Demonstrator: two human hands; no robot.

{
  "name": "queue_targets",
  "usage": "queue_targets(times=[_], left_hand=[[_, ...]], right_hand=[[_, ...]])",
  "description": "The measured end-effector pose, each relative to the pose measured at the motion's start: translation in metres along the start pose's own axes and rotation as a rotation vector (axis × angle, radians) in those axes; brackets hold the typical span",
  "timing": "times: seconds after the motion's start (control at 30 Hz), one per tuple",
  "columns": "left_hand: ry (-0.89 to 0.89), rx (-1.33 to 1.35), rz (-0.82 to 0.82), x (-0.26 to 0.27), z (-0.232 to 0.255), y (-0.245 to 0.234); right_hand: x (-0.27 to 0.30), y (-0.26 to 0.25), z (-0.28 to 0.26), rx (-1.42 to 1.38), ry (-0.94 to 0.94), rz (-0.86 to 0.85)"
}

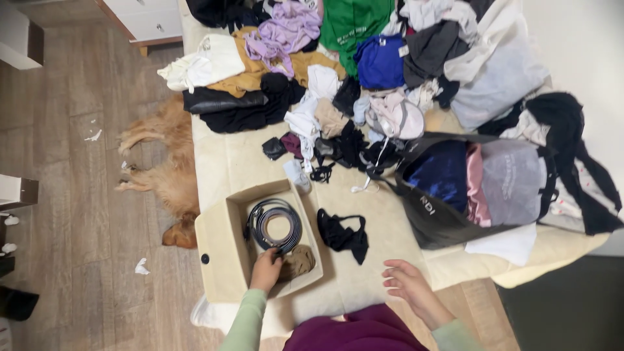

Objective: Organizing and sorting a pile of laundry on a bed, including folding clothes and packing a belt into a box.

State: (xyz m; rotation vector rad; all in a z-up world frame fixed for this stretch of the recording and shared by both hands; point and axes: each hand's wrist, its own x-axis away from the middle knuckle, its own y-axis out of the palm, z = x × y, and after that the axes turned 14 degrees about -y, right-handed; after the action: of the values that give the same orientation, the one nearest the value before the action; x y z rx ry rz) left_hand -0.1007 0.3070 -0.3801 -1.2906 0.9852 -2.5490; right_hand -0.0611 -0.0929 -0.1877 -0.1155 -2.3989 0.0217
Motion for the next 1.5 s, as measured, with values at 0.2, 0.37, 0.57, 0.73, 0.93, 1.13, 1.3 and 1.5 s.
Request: queue_targets(times=[0.2, 0.37, 0.57, 0.73, 0.93, 1.13, 1.3, 1.5], left_hand=[[0.094, 0.19, 0.209, 0.024, 0.006, -0.025], [0.049, 0.21, 0.28, 0.03, 0.009, -0.026], [-0.045, 0.292, 0.438, 0.036, -0.006, 0.022], [-0.124, 0.318, 0.161, -0.017, -0.063, 0.072], [-0.318, 0.354, 0.241, 0.06, 0.078, -0.017], [0.262, 0.494, 0.198, 0.038, 0.18, -0.078], [0.487, 0.768, -0.283, 0.056, 0.274, -0.091], [0.619, 0.965, -0.452, 0.092, 0.325, -0.096]], right_hand=[[-0.064, 0.044, -0.068, 0.181, 0.032, -0.278], [-0.195, 0.084, -0.095, 0.295, -0.102, -0.446], [-0.34, 0.124, -0.133, 0.733, -0.447, -0.356], [-0.444, 0.109, -0.07, 1.242, -0.353, -0.554], [-0.334, 0.1, -0.136, 0.198, -0.514, 0.019], [-0.189, 0.074, -0.199, -0.403, -0.365, -0.439], [-0.11, 0.086, -0.207, -0.326, -0.513, -0.61], [-0.073, 0.068, -0.2, -0.019, -0.778, -0.371]])
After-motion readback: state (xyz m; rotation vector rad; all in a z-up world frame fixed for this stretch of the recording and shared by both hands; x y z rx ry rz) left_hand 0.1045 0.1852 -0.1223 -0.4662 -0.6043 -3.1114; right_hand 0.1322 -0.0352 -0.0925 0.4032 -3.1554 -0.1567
